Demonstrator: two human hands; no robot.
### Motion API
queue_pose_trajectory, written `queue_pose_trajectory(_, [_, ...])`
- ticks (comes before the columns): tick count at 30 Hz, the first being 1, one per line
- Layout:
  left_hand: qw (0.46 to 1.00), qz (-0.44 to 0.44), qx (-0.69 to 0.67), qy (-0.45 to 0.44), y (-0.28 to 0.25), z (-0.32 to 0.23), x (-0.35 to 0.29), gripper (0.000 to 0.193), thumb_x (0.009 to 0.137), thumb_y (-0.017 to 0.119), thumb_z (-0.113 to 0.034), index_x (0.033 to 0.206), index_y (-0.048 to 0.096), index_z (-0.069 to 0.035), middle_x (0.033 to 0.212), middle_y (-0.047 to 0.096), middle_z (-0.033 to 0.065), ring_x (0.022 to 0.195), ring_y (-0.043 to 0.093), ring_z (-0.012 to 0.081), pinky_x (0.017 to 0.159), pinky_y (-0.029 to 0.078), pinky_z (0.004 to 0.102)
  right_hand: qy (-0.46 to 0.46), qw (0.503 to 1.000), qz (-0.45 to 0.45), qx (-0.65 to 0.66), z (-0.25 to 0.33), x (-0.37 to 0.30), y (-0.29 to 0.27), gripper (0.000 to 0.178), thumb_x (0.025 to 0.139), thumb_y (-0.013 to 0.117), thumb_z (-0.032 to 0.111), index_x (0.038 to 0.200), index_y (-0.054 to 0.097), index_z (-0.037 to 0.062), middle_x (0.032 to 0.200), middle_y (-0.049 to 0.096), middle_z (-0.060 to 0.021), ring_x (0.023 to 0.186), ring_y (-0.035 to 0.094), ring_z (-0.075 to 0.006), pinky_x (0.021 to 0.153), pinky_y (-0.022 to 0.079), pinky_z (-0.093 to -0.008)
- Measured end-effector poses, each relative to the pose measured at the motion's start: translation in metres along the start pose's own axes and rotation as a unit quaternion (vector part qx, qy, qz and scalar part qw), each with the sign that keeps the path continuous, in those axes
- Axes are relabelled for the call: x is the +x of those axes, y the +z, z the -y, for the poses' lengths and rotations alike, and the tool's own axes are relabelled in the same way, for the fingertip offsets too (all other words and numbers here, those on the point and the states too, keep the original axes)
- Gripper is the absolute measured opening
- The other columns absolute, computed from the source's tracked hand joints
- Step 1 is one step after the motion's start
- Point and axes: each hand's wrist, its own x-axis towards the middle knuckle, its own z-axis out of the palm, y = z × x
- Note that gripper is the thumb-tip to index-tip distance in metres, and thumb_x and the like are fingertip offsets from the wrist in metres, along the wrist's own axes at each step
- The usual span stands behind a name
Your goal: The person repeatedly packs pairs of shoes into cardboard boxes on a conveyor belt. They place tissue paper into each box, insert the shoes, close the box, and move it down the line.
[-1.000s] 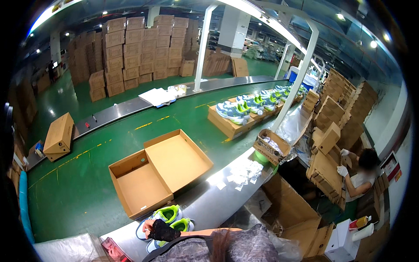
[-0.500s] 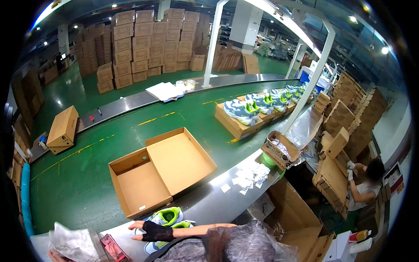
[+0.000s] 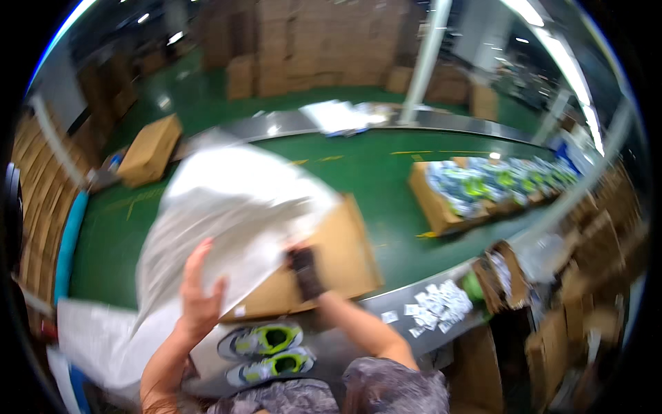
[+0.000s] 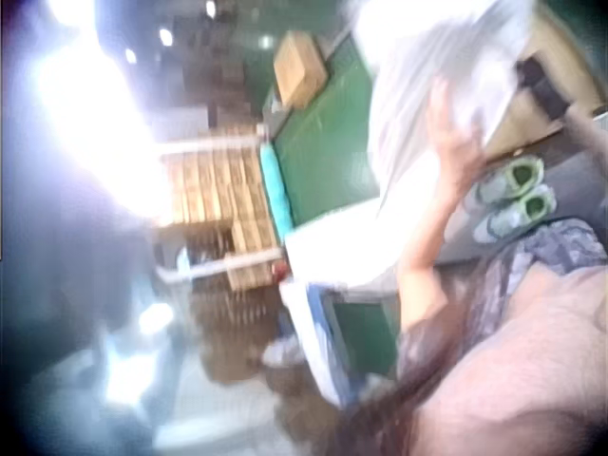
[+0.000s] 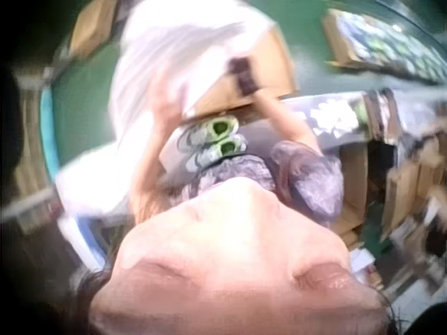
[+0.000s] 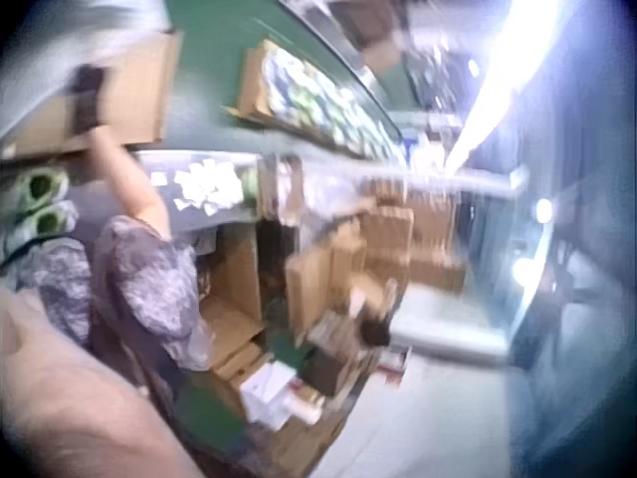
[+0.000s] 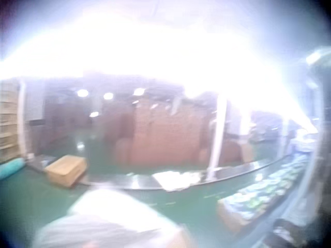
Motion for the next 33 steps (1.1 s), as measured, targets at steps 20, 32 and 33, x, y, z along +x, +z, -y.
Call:
queue_pose_trajectory(20, [0.754,-0.116,-0.262,-0.592,0.010,0.272,-0.154,0.074,0.067,0.072,-0.041,0.121,0.041,-0.001,0.117,0.049,0.0177,0.107,0.050,0.0274,0.087,0.043,0.0394,0.420,0.871,-0.252,-0.046,-0.201,-0.172,-0.138,0.055,0.074,0.064,0.036,0.097,0.052,-0.0116,0.086,0.058,-0.0261,0.078,0.056,-0.0356,0.073,0.043,-0.0403])
queue_pose_trajectory(32, [0.562,-0.044,-0.552,-0.615,0.046,0.243,-0.164,0.041,0.079,0.064,-0.022,0.115,0.050,-0.009,0.110,0.056,0.0066,0.097,0.055,0.0230,0.080,0.044,0.0437,-0.201,0.955,0.220,-0.006,0.177,-0.172,-0.057,0.034,0.057,0.070,0.027,0.078,0.057,0.0041,0.071,0.057,-0.0058,0.069,0.055,-0.0238,0.059,0.041,-0.0377])
queue_pose_trajectory(33, [0.573,-0.048,-0.535,-0.619,0.043,0.242,-0.168,0.040,0.079,0.064,-0.023,0.114,0.050,-0.009,0.108,0.057,0.0061,0.096,0.055,0.0225,0.078,0.044,0.0429,-0.192,0.955,0.226,-0.009,0.176,-0.164,-0.056,0.035,0.056,0.070,0.027,0.078,0.057,0.0035,0.071,0.057,-0.0061,0.069,0.055,-0.0235,0.059,0.041,-0.0376])
